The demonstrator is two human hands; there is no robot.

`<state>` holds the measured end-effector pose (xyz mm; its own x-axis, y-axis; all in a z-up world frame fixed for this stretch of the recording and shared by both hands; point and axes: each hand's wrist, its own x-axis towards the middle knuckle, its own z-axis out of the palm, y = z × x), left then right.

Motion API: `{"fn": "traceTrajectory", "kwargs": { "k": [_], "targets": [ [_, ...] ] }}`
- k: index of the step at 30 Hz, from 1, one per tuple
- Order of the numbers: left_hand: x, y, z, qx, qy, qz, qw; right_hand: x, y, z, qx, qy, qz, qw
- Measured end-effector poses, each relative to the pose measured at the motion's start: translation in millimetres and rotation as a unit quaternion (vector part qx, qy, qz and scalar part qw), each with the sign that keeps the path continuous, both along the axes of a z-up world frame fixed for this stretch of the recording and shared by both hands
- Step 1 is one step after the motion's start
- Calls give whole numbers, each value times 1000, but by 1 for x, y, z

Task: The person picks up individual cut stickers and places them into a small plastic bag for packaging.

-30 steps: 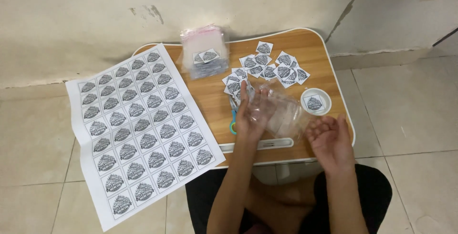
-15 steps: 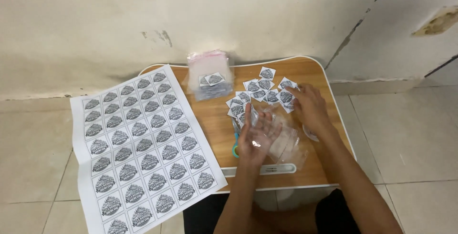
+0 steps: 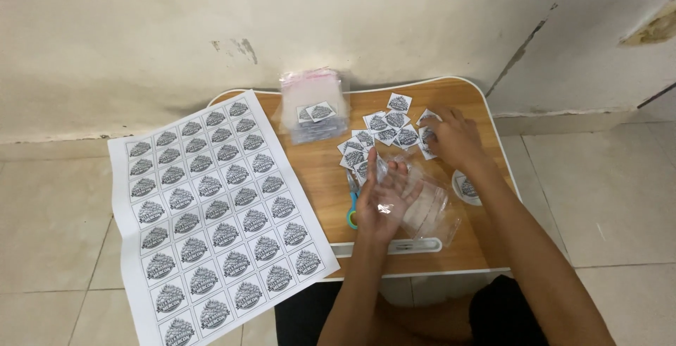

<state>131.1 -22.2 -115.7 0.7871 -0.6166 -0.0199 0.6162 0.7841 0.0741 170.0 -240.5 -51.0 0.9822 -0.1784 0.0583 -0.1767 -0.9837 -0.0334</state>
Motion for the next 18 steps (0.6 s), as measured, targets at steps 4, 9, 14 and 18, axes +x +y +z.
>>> {"fn": "traceTrajectory", "kwargs": {
  "k": [4, 9, 14, 18],
  "targets": [
    [2, 0, -3, -7, 7, -2, 1000, -13, -1, 1, 44, -44, 4, 998],
    [0, 0, -2, -1, 4, 4, 1000, -39, -2, -3, 214, -160, 20, 963],
    [1, 0, -4, 6, 2, 8, 1000, -61, -1, -18, 347, -239, -68, 905],
    [3, -1, -6, 14, -4, 7, 1000, -90, 19, -6, 543, -311, -146, 766]
  ]
}}
